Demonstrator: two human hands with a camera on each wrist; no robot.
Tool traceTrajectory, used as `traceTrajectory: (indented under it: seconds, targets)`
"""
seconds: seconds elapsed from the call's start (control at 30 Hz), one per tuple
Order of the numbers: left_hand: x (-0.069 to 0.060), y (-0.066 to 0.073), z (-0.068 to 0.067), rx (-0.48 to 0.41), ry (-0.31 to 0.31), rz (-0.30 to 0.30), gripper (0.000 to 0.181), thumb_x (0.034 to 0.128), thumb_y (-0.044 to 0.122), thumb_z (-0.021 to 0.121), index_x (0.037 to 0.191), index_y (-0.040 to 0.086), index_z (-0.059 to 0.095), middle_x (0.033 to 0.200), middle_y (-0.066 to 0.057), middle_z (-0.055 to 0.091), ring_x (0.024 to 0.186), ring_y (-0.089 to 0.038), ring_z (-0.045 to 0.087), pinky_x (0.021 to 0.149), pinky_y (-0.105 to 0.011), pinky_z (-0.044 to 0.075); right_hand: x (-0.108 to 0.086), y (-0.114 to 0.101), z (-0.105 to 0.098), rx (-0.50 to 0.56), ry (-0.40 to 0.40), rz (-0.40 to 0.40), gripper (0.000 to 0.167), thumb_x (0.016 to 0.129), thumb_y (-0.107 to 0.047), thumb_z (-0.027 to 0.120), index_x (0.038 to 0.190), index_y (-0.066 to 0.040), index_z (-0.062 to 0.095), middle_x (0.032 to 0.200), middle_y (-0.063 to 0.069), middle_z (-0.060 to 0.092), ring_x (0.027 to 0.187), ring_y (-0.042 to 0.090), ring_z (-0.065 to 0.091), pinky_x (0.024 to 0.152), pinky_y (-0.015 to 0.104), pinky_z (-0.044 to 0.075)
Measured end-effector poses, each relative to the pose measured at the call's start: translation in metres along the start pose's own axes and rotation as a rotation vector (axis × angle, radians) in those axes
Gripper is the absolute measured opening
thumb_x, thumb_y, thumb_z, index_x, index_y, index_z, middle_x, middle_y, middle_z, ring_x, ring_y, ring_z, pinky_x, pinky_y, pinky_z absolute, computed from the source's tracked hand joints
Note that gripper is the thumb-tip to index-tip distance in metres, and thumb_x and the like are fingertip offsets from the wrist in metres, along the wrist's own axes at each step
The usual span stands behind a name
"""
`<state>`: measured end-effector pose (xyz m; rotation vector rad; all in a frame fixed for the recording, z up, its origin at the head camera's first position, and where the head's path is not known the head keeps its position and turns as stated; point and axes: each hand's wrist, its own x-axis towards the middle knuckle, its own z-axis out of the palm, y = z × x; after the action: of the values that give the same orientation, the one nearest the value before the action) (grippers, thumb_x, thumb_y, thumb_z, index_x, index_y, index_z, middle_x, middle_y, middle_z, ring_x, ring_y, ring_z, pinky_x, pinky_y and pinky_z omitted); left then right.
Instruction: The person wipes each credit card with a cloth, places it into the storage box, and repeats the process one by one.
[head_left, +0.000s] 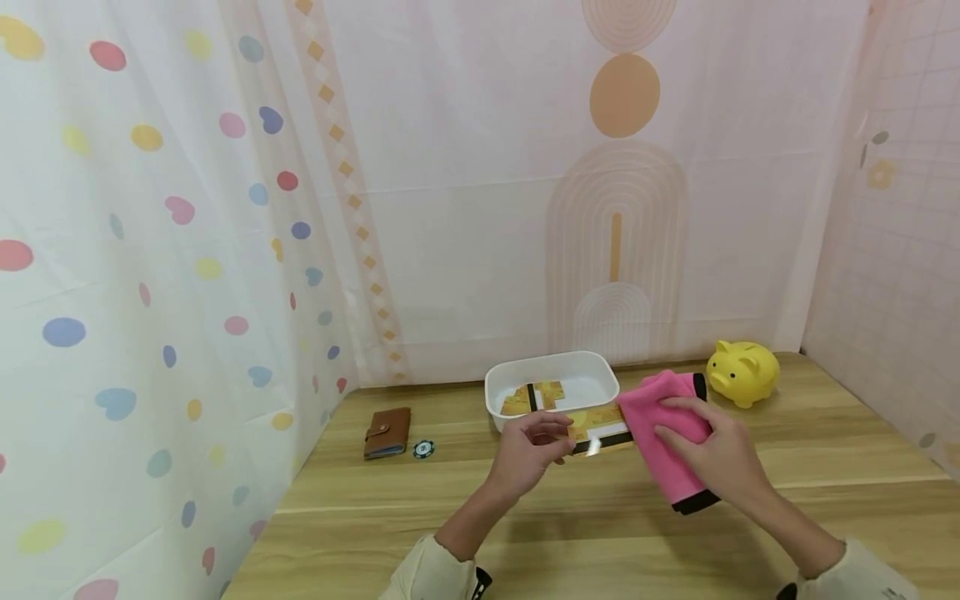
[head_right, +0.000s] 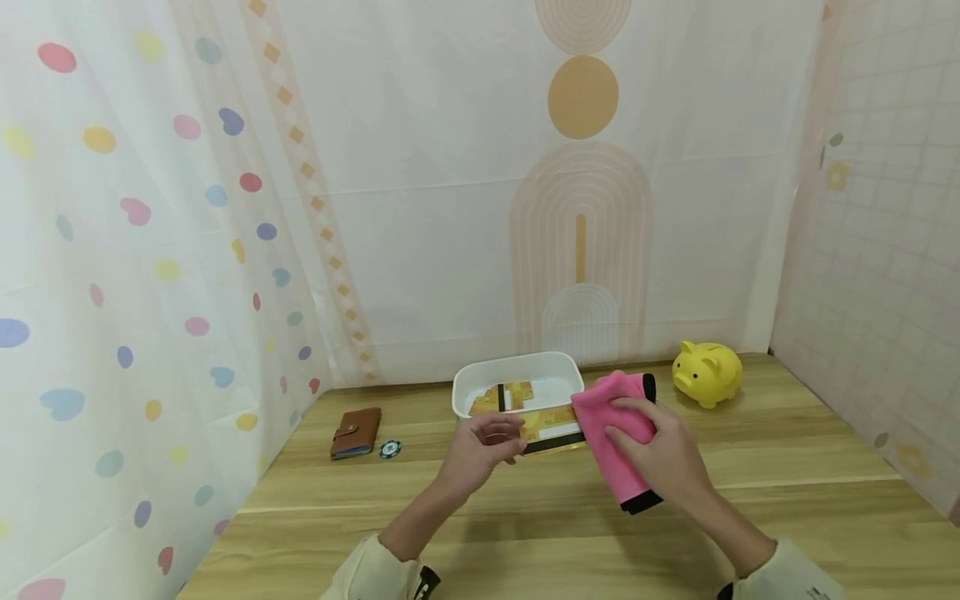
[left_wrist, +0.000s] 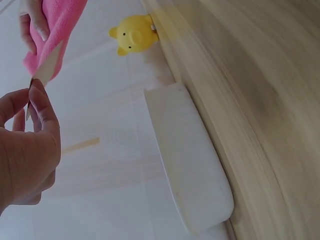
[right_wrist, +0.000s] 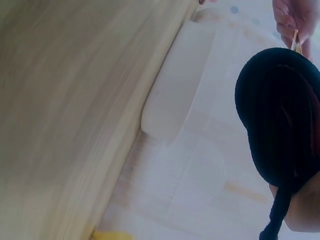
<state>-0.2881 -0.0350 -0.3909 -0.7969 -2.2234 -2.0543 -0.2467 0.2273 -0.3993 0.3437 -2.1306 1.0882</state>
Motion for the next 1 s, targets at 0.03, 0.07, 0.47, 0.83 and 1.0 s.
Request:
traceTrajectory:
  seconds: [0.03,0.07,0.47,0.83,1.0]
  targets:
    - [0.0,-0.001,-0.001,0.001,-0.002,0.001,0.023,0.0851,-0.002,0.073,0.108,-0.004,0.07,0.091,-0.014,0.07,0.071,-0.014,0.067,0.063,-0.023,0.056,0.0,0.0,-0.001,-0.001,0.001,0.001,0.032,0.077,-0.003,0.084,0.106,-0.006,0.071,0.091,0.015,0.071,0.054,0.003,0.051,0.043,0.023,0.044]
    - [0.0,-0.001,-0.002,-0.001,-0.005,0.003,0.024,0.0852,-0.002,0.073,0.109,-0.005,0.07,0.091,-0.013,0.07,0.072,-0.014,0.067,0.063,-0.024,0.056,0.001,0.0,-0.001,-0.004,0.003,0.002,0.032,0.077,-0.003,0.084,0.106,-0.006,0.071,0.091,0.015,0.071,0.054,0.004,0.051,0.043,0.023,0.044]
    - [0.002,-0.009,-0.007,-0.039,-0.064,0.023,0.03,0.0884,-0.009,0.067,0.118,-0.01,0.066,0.1,-0.024,0.07,0.084,-0.007,0.069,0.072,-0.022,0.056,0.001,-0.002,-0.003,-0.009,-0.001,0.019,0.032,0.077,-0.005,0.084,0.107,-0.006,0.071,0.093,0.016,0.071,0.059,0.005,0.054,0.047,0.024,0.046]
    - [0.006,-0.018,0.0,0.123,0.059,0.043,0.004,0.0895,-0.002,0.07,0.091,-0.006,0.07,0.078,-0.011,0.064,0.067,-0.014,0.061,0.06,-0.03,0.056,0.0,-0.005,-0.004,0.017,-0.016,0.039,0.031,0.079,-0.007,0.084,0.107,-0.007,0.071,0.095,0.016,0.071,0.058,0.004,0.055,0.047,0.025,0.047]
    - [0.005,-0.027,0.001,0.308,0.001,0.094,0.004,0.0927,0.002,0.066,0.089,0.001,0.066,0.086,-0.004,0.058,0.073,-0.017,0.061,0.058,-0.031,0.057,-0.001,-0.008,-0.005,0.029,-0.031,0.061,0.031,0.08,-0.008,0.083,0.109,-0.006,0.07,0.098,0.017,0.07,0.059,0.005,0.056,0.048,0.026,0.048]
